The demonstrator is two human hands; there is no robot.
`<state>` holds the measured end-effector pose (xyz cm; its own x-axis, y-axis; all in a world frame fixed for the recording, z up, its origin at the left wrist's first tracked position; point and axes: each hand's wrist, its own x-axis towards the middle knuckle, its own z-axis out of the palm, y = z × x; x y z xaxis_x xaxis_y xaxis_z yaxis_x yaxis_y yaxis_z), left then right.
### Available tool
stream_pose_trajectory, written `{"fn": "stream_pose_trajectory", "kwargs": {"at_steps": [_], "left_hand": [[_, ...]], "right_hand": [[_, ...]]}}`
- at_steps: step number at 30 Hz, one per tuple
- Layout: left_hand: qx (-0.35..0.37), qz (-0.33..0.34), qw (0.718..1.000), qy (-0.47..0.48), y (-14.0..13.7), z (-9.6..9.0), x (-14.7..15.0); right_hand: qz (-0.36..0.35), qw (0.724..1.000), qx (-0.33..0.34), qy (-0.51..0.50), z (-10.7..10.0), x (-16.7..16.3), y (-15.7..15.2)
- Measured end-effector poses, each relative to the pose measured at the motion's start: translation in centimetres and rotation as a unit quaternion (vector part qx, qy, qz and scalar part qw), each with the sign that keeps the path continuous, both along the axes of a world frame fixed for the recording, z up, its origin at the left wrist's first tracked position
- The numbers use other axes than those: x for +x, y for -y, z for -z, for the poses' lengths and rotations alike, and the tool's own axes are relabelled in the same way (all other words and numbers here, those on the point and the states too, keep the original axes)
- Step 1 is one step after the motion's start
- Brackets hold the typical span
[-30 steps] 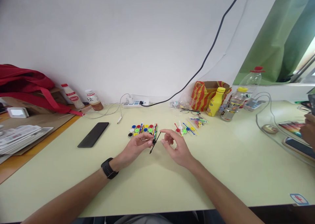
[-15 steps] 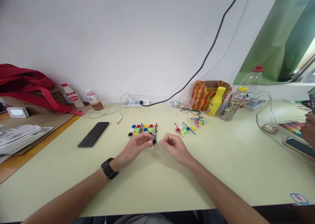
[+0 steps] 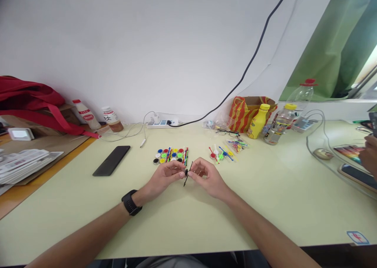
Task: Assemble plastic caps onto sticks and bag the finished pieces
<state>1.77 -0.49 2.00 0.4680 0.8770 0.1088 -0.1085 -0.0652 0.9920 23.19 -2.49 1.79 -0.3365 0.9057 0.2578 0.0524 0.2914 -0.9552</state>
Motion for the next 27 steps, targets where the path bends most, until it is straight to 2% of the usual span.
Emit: {"fn": "stream_pose_trajectory", "kwargs": {"at_steps": [3, 10, 15, 20, 24, 27], "left_hand": [[0.003, 0.000, 1.000, -0.003, 0.0, 0.1, 0.0], [0.003, -0.007, 1.000, 0.004, -0.2, 0.3, -0.1], [-0.001, -0.009, 1.000, 0.012, -0.2, 0.3, -0.1], [-0.010, -0.011, 1.000, 0.015, -0.1, -0.1, 0.0], [-0.002, -0.007, 1.000, 0.010, 0.0, -0.2, 0.0], [0.010, -0.006, 1.000, 0.008, -0.1, 0.1, -0.1]], "right_hand": [[0.004, 1.000, 0.005, 0.002, 0.1, 0.0, 0.1], [0.078, 0.993, 0.083, 0.022, -0.2, 0.0, 0.6], [0.010, 0.997, 0.049, 0.053, -0.2, 0.6, 0.1], [0.039, 0.999, 0.028, 0.022, -0.2, 0.9, -0.3], [0.013, 1.000, 0.008, -0.019, -0.4, 0.3, 0.0], [0.002, 1.000, 0.001, -0.007, -0.3, 0.0, 0.2]]}}
